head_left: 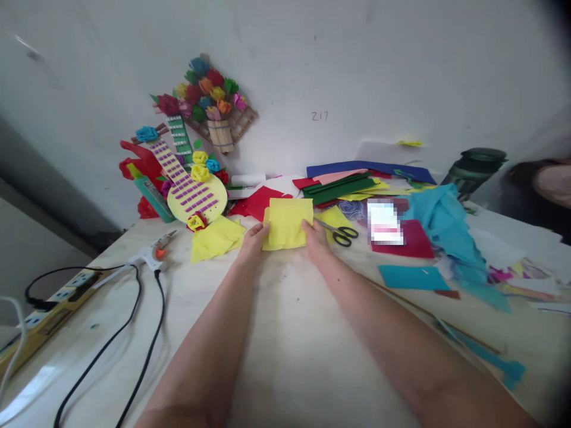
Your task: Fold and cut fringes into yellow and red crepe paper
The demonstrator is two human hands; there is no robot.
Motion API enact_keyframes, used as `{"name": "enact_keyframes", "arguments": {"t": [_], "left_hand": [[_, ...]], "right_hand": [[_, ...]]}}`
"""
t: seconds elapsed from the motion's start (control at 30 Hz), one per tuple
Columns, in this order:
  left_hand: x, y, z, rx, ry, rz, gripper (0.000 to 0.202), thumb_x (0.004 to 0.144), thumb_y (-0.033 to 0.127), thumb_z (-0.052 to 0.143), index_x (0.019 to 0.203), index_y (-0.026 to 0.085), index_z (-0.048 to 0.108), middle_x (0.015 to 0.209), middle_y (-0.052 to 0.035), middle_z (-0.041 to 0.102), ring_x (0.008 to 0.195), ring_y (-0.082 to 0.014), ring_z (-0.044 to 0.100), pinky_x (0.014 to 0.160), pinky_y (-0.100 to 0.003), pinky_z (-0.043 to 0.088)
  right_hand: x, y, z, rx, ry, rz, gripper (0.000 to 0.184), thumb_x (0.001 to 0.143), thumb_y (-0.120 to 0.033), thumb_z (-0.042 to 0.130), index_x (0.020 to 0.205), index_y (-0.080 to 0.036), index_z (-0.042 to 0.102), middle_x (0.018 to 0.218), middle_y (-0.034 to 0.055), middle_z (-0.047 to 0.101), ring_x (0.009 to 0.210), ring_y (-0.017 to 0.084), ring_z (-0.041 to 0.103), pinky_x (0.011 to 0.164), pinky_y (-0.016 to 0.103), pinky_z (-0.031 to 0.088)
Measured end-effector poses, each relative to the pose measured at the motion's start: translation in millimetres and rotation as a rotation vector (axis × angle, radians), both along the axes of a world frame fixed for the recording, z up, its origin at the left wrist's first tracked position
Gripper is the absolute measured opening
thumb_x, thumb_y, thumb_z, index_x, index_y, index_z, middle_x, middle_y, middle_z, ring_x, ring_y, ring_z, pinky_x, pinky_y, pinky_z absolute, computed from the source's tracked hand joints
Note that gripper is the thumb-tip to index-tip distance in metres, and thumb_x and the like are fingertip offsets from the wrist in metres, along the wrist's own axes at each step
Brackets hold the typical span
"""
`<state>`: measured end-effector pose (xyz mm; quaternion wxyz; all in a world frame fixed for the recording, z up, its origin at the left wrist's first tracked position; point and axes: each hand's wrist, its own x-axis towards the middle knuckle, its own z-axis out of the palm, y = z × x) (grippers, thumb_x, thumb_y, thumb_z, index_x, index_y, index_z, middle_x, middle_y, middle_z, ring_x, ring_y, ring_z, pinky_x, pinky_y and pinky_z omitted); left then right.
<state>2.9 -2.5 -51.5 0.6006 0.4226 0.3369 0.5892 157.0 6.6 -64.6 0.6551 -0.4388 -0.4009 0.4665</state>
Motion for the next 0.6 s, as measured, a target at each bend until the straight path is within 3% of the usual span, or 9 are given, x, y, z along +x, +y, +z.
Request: {"name": "enact_keyframes", "arguments": {"t": [0.13,0.3,0.5,0.6], "left_hand": [[-1,-1,0.5,-0.023,0.021,-0.031,0.035,0.063,0.031,0.066,0.092,0.011,0.06,0.077,-0.0083,0.066,0.081,-0.0224,0.062,0.071,-0.033,0.048],[0,3,-3.3,-0.014,0.103,0.03,0.033,0.063,0.032,0.064,0.089,0.012,0.06,0.077,-0.0075,0.066,0.077,-0.0202,0.062,0.067,-0.03,0.048],[-12,9,11.6,0.084,0.197,0.288,0.039,0.063,0.033,0.06,0.097,0.013,0.057,0.074,-0.0055,0.064,0.071,-0.0174,0.062,0.065,-0.029,0.047],[-35,12,20.9,0.114,0.285,0.536,0.048,0.066,0.032,0.055,0.111,0.015,0.051,0.079,-0.0058,0.064,0.071,-0.0159,0.061,0.068,-0.03,0.047]], "right_hand": [[-1,-3,2.7,-0.007,0.045,-0.004,0.025,0.069,-0.035,0.053,0.089,-0.019,0.056,0.083,0.0028,0.064,0.075,0.016,0.059,0.068,0.028,0.048],[-1,-1,2.2,0.003,0.091,-0.028,0.022,0.068,-0.034,0.055,0.084,-0.019,0.056,0.084,0.0034,0.064,0.075,0.016,0.06,0.067,0.029,0.05],[0,1,3.1,-0.076,0.102,-0.019,0.025,0.068,-0.037,0.054,0.086,-0.02,0.054,0.079,0.0036,0.062,0.059,0.016,0.058,0.043,0.027,0.048],[1,-2,7.3,-0.076,0.08,-0.017,0.024,0.068,-0.037,0.054,0.084,-0.02,0.053,0.076,0.0034,0.061,0.056,0.014,0.056,0.038,0.024,0.045]]}}
